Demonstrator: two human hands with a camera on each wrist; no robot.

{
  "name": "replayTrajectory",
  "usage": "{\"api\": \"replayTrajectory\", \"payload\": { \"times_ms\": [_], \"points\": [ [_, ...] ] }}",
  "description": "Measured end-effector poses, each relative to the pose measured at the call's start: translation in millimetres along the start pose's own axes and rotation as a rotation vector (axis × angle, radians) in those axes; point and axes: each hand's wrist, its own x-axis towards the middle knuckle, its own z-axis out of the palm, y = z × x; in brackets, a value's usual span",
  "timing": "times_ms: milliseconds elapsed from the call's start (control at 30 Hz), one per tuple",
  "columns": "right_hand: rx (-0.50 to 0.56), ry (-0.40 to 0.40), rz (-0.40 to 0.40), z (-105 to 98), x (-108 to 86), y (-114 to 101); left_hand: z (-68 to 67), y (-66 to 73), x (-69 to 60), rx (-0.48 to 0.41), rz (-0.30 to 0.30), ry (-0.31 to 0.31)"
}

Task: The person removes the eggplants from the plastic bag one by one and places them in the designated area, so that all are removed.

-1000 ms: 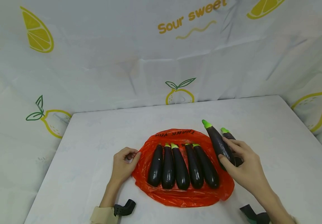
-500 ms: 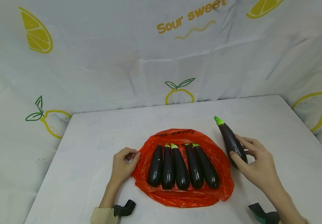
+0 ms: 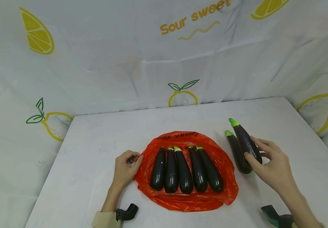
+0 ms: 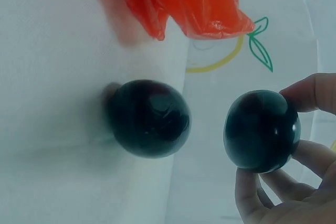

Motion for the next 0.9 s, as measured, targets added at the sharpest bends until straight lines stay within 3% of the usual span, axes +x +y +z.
{"api": "replayTrajectory", "payload": {
  "times_ms": [733,900],
  "points": [
    [-0.072,-0.019,0.033,-1,5.8,27,-1.7,-2.5,0.6,-0.002,-0.020,-0.033],
    [-0.073,-0.018,0.034,-2,7.4,33,0.6,-1.1,0.1,0.001,-0.012,-0.005]
  ]
}}
